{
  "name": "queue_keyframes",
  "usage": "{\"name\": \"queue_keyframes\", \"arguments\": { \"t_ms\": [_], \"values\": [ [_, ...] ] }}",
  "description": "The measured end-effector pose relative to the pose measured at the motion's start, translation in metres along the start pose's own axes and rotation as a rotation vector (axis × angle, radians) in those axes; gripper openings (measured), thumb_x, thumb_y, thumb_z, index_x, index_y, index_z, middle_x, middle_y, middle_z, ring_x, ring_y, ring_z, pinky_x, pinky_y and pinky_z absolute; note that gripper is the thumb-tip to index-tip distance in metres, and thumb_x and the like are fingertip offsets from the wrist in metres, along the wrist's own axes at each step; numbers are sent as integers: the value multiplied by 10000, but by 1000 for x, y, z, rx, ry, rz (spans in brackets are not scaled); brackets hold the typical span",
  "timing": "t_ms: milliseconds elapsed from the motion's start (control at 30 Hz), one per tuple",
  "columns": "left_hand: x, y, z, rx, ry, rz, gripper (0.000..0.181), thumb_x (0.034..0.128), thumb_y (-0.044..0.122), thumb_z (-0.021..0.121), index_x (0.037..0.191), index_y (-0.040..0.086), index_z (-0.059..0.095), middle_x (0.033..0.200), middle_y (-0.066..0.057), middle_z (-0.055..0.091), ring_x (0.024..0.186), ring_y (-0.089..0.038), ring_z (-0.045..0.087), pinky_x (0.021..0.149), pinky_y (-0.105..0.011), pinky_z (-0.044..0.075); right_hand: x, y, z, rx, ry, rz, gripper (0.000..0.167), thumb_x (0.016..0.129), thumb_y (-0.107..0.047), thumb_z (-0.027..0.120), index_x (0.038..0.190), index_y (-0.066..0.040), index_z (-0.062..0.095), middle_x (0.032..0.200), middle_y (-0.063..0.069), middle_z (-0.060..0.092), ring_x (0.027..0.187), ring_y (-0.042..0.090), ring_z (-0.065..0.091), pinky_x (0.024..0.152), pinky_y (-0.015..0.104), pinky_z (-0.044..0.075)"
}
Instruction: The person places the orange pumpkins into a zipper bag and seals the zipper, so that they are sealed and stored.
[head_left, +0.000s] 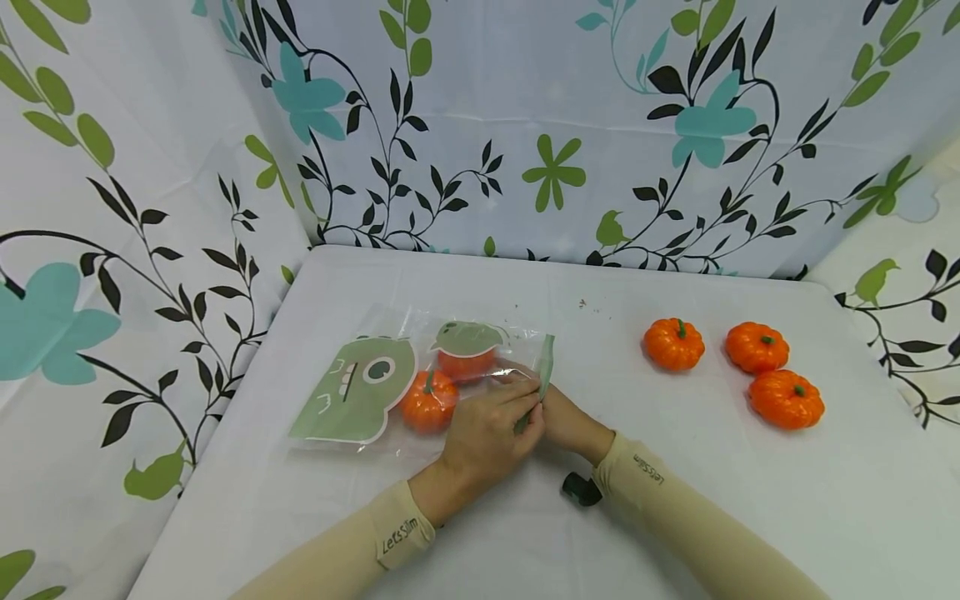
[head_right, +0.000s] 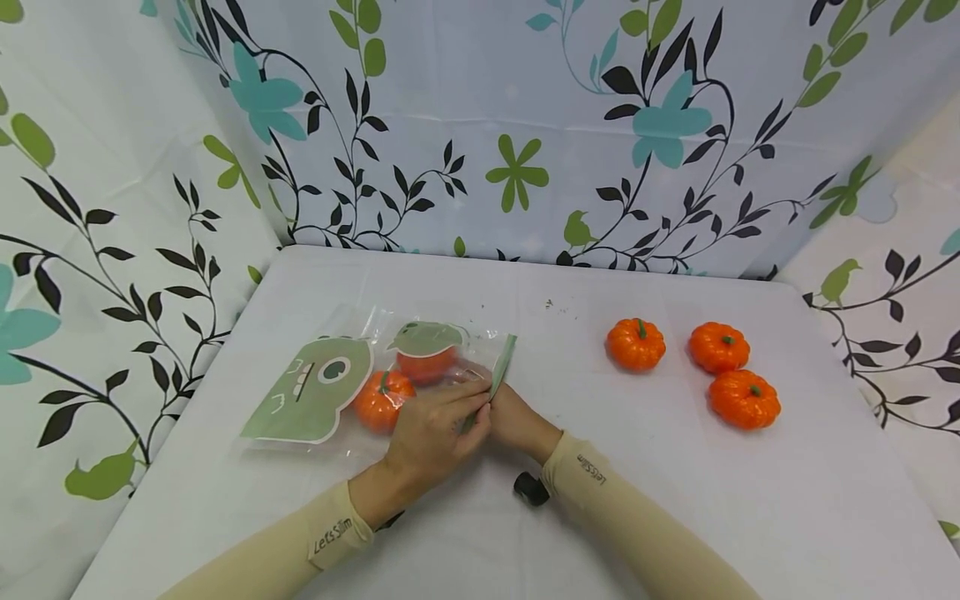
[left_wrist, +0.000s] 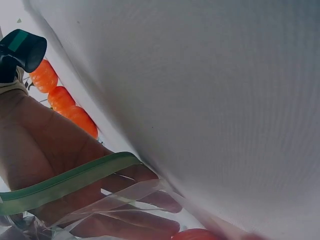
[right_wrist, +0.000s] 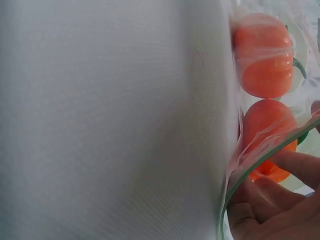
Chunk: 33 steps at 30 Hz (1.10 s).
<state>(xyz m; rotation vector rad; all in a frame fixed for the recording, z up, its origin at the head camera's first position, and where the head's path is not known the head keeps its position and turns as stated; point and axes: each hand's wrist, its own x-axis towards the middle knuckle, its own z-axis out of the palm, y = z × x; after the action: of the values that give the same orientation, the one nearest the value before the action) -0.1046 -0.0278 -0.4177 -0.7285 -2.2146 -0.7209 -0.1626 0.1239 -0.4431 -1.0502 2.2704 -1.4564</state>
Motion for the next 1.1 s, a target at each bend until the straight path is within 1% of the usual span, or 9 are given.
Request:
{"name": "queue_keyframes", "arguments": {
  "t_ms": [67,133,267,467,667,733,833,933,1100],
  "values": [
    [0,-1,0,3,3,0,174,813,69,733,964,35,814,1028,-54,767,922,-172,743,796,-283,590,0,-1,0,-3,18,17,428,1013,-24,529,1411,118,465,1450,272,488,1340,409,478,1121,476,380],
    [0,-1,-1,5,4,-4,178,813,67,733,968,34,814,1030,-57,767,933,-170,742,805,-281,587,-1,-3,0,2,46,69,453,1013,-50,537,1438,91,471,1486,247,473,1367,405,455,1121,522,368],
    [1,-2,-1,11,-4,-23,194,818,75,728,988,35,812,1044,-62,765,959,-169,739,819,-280,583,-8,-3,-5,18,118,183,466,977,-51,575,1434,30,531,1488,157,511,1334,347,510,1077,528,423],
    [2,-3,0,49,-22,-45,188,816,99,721,970,47,816,1030,-54,768,944,-161,742,763,-291,598,-26,4,-27,-39,249,183,368,952,-77,678,1317,-35,663,1311,75,664,1234,263,603,984,494,518],
    [4,-6,0,58,0,-47,153,799,109,742,917,46,818,992,-66,772,908,-175,750,728,-303,604,-42,4,-56,-155,423,207,364,898,-85,756,1254,-34,699,1251,85,688,1154,278,645,919,480,556],
    [4,-6,0,51,5,-49,148,797,111,746,908,45,818,989,-70,771,906,-178,750,729,-306,604,-46,6,-66,-186,490,190,407,869,-61,781,1265,-34,689,1272,84,673,1178,272,623,929,474,550],
    [4,-7,0,38,7,-56,142,794,101,747,900,38,817,985,-78,771,908,-183,750,739,-312,605,-51,10,-80,-280,589,162,520,823,-50,822,1317,-46,657,1319,91,636,1221,274,578,976,486,516],
    [4,-8,0,33,10,-62,136,791,92,744,893,38,816,980,-78,772,911,-178,750,745,-314,605,-57,16,-92,-378,667,180,655,795,-77,848,1400,-77,597,1395,120,574,1285,324,520,1043,558,442],
    [3,-10,-1,40,14,-67,131,787,94,748,890,49,817,979,-68,773,904,-176,750,729,-315,606,-69,28,-108,-458,739,218,881,762,-118,881,1528,-111,446,1535,156,428,1468,336,304,1140,634,275]
  ]
}}
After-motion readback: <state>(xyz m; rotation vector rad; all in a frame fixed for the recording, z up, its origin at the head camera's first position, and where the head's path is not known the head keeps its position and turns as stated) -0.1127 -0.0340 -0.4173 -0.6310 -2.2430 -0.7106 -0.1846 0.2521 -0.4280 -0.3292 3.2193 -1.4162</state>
